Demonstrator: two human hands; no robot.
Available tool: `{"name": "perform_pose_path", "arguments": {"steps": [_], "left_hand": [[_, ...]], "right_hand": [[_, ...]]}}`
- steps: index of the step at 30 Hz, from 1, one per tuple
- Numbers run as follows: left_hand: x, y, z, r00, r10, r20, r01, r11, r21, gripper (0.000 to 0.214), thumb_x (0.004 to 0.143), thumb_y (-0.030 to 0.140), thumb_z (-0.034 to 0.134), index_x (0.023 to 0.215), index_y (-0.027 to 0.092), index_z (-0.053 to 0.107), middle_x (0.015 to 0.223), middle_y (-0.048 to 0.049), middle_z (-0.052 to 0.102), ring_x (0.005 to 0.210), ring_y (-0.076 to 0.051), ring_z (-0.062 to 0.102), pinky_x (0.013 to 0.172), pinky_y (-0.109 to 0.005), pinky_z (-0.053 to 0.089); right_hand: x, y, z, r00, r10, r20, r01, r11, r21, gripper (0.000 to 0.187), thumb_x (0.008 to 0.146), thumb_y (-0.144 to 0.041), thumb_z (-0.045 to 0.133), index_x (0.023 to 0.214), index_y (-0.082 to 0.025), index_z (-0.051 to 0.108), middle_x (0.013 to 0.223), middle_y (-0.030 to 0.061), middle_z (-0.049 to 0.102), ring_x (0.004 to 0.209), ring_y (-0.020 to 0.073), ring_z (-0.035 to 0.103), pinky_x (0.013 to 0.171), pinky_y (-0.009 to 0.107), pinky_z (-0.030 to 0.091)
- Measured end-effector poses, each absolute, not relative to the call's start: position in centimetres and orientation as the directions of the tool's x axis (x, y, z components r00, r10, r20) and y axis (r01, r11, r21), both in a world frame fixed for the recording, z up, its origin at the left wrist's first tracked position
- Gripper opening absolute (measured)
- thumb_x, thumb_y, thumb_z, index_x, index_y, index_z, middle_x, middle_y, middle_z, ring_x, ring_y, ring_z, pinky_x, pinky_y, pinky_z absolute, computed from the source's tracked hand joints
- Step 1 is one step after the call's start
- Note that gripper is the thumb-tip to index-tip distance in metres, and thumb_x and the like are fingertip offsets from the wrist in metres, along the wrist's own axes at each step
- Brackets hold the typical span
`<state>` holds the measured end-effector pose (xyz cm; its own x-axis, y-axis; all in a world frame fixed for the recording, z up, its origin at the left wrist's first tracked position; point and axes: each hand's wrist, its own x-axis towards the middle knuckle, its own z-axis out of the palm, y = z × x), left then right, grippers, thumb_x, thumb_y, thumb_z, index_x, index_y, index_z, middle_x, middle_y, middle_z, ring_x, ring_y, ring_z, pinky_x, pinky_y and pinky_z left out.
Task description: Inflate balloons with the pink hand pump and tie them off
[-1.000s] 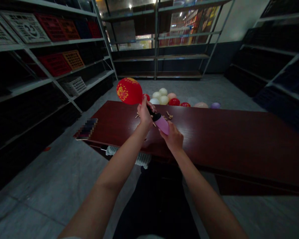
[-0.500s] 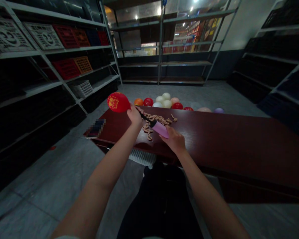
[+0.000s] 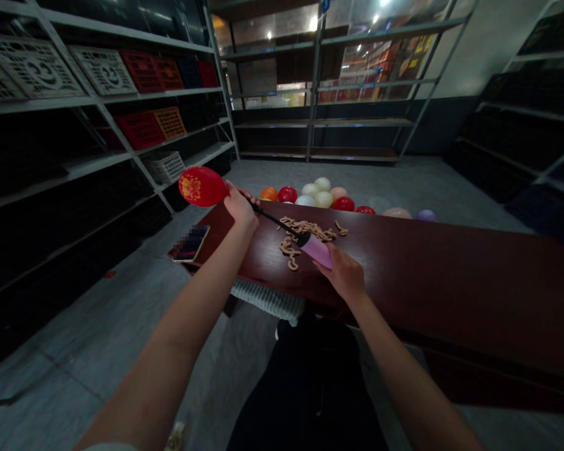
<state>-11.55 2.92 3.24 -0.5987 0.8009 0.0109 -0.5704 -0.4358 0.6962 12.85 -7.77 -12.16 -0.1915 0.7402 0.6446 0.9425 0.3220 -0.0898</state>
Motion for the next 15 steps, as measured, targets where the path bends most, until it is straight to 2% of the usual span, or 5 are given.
{"name": "perform_pose_path", "arguments": {"steps": [8, 15], "left_hand": [[-5.8, 3.0, 1.4, -0.519, 0.855, 0.019, -0.593, -0.376, 0.712, 0.054, 0.097, 0.062, 0.048, 0.064, 0.021, 0.035, 0.046, 0.0069, 0.034, 0.033, -0.007, 0.035, 0.037, -0.020, 0.027], [0.1, 1.2, -2.0, -0.445, 0.895, -0.003, -0.592, -0.292, 0.751, 0.051, 0.103, 0.051, 0.043, 0.061, 0.021, 0.037, 0.044, 0.0058, 0.034, 0.032, -0.008, 0.035, 0.036, -0.022, 0.029]], "right_hand": [[12.9, -7.5, -11.9, -0.143, 0.757, 0.637, 0.959, 0.265, -0.100, 0.045, 0.096, -0.048, 0.058, 0.128, -0.016, 0.056, 0.102, 0.0096, 0.073, 0.081, 0.0218, 0.067, 0.063, 0.030, 0.040], [13.0, -7.4, -11.8, -0.091, 0.803, 0.590, 0.967, 0.213, -0.141, 0.046, 0.097, -0.046, 0.055, 0.132, -0.017, 0.055, 0.104, 0.0114, 0.071, 0.082, 0.0232, 0.066, 0.063, 0.031, 0.040]]}}
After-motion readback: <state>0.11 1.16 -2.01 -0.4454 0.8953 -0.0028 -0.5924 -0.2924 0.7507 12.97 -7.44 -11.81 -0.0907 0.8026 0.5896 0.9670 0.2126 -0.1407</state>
